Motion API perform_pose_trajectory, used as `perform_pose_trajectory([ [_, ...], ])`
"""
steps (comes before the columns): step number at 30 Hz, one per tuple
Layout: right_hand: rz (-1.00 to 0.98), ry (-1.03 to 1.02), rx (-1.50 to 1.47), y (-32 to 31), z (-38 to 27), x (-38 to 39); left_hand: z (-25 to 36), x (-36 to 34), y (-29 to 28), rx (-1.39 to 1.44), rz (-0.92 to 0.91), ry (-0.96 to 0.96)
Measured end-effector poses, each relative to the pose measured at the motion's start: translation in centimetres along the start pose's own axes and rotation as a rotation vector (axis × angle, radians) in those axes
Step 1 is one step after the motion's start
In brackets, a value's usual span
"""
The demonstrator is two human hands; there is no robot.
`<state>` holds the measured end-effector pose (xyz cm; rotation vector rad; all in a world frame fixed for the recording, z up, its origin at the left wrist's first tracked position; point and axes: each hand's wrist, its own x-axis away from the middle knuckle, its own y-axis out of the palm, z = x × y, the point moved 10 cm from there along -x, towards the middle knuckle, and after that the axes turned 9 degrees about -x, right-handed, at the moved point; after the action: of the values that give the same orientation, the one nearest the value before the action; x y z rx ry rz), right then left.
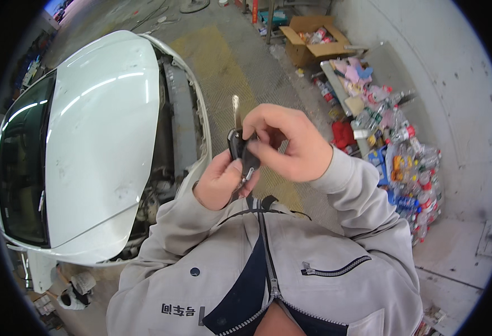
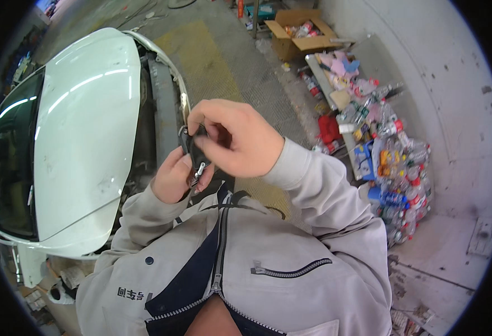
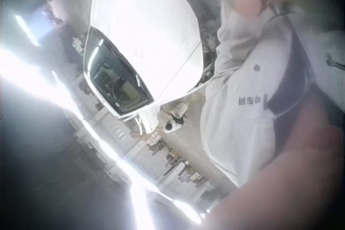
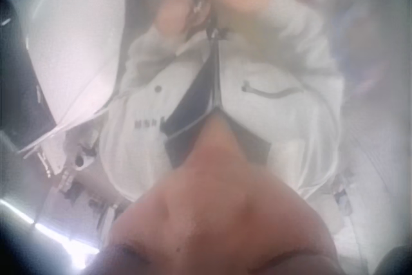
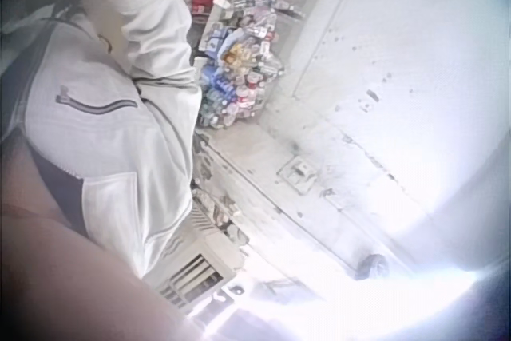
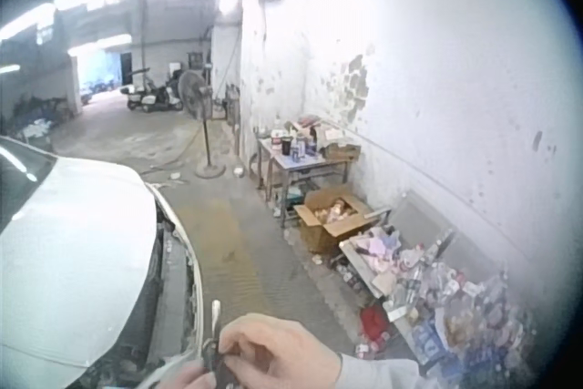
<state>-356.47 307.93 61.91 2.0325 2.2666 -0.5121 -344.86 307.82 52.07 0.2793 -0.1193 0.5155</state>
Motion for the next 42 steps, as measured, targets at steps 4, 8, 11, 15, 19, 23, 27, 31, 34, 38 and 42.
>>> perform_pose_trajectory([
  [4,0.043,0.027,-0.055,-4.3,2.8,-7.7,4.2,-8.3,-5.0,-0.124,-0.011,0.088],
  [8,0.051,0.175,-0.220,-8.7,6.2,-15.4,8.2,-15.4,-10.4,-0.220,-0.041,0.098],
  [11,0.078,0.221,-0.266,-11.1,9.8,-20.6,9.5,-20.4,-15.0,-0.175,0.011,0.087],
  [15,0.098,0.287,-0.344,-14.1,14.5,-26.1,9.9,-26.4,-19.6,-0.099,0.001,-0.016],
  [19,0.157,0.247,-0.343,-17.6,18.2,-32.1,11.1,-33.0,-24.5,-0.136,-0.044,-0.029],
  [23,0.131,0.220,-0.264,-21.8,22.9,-40.1,11.8,-41.5,-31.5,-0.127,0.089,-0.041],
  [27,0.130,0.184,-0.273,-26.0,27.2,-49.5,14.6,-49.7,-39.1,-0.185,0.199,-0.033],
  [31,0.064,0.216,-0.400,-27.9,30.8,-59.1,19.8,-55.1,-46.4,-0.380,0.329,0.022],
  [34,-0.034,0.292,-0.430,-28.2,34.5,-65.6,20.3,-58.0,-51.3,-0.246,0.384,-0.070],
  [38,-0.098,0.324,-0.505,-25.7,39.0,-73.8,20.1,-58.7,-59.2,-0.181,0.571,-0.144],
  [42,-0.349,0.433,-0.759,-21.2,43.9,-81.5,21.2,-58.8,-68.2,0.001,0.743,0.031],
])
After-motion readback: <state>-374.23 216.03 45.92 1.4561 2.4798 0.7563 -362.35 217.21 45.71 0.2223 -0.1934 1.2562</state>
